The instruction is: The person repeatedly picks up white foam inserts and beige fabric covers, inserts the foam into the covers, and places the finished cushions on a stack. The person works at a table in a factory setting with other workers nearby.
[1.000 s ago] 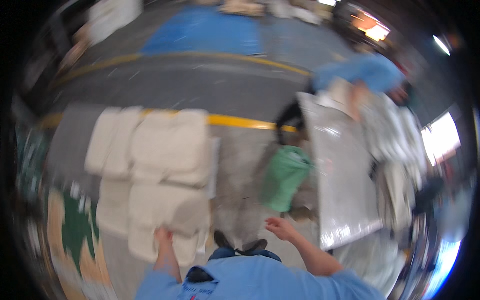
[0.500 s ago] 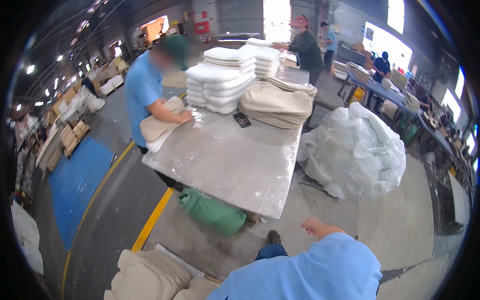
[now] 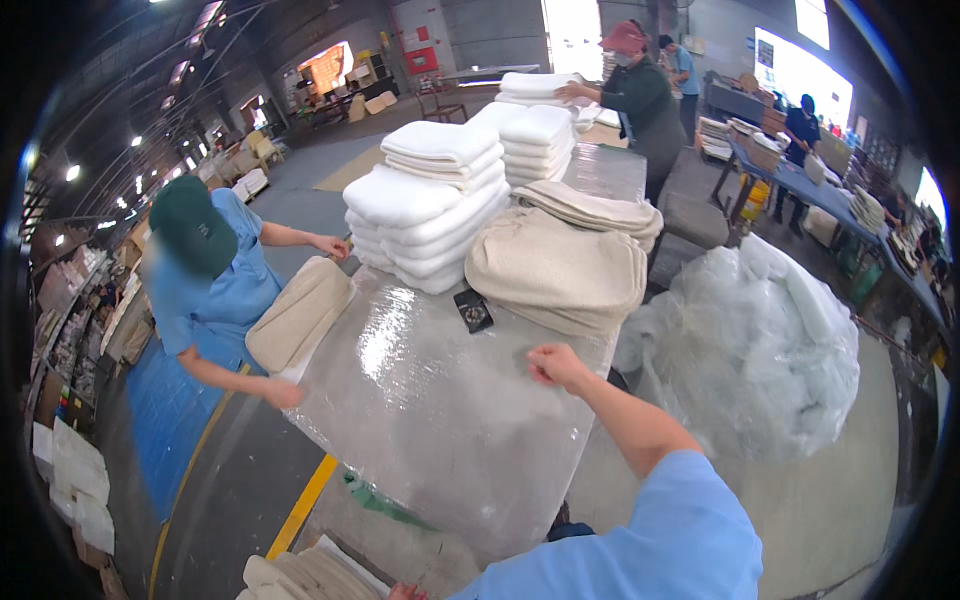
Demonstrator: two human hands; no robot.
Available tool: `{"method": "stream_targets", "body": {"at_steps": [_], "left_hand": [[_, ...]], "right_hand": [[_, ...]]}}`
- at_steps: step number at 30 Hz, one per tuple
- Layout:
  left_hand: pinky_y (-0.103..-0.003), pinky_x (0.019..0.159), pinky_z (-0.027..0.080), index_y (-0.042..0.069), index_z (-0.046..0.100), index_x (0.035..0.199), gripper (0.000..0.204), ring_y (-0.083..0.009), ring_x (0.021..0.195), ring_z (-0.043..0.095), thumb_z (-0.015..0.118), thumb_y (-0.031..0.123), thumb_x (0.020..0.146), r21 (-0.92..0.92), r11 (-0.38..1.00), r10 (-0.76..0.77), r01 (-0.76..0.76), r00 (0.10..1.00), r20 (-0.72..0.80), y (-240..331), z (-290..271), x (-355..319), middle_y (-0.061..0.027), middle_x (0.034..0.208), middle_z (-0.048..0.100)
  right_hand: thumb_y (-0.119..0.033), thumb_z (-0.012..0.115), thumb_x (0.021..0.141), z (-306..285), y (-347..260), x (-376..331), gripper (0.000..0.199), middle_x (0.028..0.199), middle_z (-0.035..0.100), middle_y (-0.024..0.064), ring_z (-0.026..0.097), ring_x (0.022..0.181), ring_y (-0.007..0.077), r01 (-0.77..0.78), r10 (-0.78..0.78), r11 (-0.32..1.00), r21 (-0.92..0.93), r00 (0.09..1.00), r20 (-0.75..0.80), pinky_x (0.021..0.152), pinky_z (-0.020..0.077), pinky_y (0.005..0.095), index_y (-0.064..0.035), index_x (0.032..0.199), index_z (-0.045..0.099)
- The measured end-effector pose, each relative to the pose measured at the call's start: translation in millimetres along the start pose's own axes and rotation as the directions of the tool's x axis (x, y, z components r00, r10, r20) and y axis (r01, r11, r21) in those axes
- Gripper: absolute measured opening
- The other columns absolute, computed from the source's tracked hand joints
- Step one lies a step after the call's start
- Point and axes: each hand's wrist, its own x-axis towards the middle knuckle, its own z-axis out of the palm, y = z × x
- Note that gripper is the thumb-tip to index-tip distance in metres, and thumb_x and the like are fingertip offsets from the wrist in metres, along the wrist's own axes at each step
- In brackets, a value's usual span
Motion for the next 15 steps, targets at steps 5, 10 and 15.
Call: {"method": "stream_targets", "body": {"at_steps": [5,10,15], "left_hand": [[-0.049,0.115,0.045,0.008,0.059,0.153,0.055,-0.0338,0.133,0.059,0.065,0.033,0.103,0.052,0.996,0.070,-0.068,0.997,-0.031,63.1,48.9,10.6,-0.0258,0.148,0.061],[-0.043,0.095,0.055,0.002,0.065,0.140,0.049,-0.0245,0.108,0.065,0.061,0.036,0.106,0.131,0.938,0.339,-0.320,0.926,-0.165,97.9,89.2,11.7,-0.0154,0.121,0.071],[-0.045,0.099,0.053,0.000,0.064,0.142,0.048,-0.0314,0.114,0.065,0.059,0.033,0.107,0.352,0.911,0.320,-0.216,0.908,-0.270,114.9,81.2,-1.8,-0.0200,0.125,0.070]], "right_hand": [[-0.021,0.067,0.106,4.6,-138.9,132.9,0.017,0.087,0.072,0.0059,0.065,0.067,0.0158,0.134,-0.149,0.973,0.187,0.986,0.073,0.060,0.0528,0.0300,-0.0059,0.099,0.069],[-0.028,0.067,0.106,-2.4,-266.8,245.5,0.023,0.102,0.073,0.0046,0.069,0.083,0.0180,0.259,-0.243,0.936,0.241,0.966,-0.092,0.071,0.0565,0.0359,-0.0094,0.119,0.068],[-0.030,0.073,0.101,5.4,-355.8,335.0,0.036,0.115,0.069,0.0078,0.065,0.092,0.0217,0.308,-0.222,0.888,0.342,0.937,-0.269,0.074,0.0546,0.0405,-0.0062,0.127,0.065]]}}
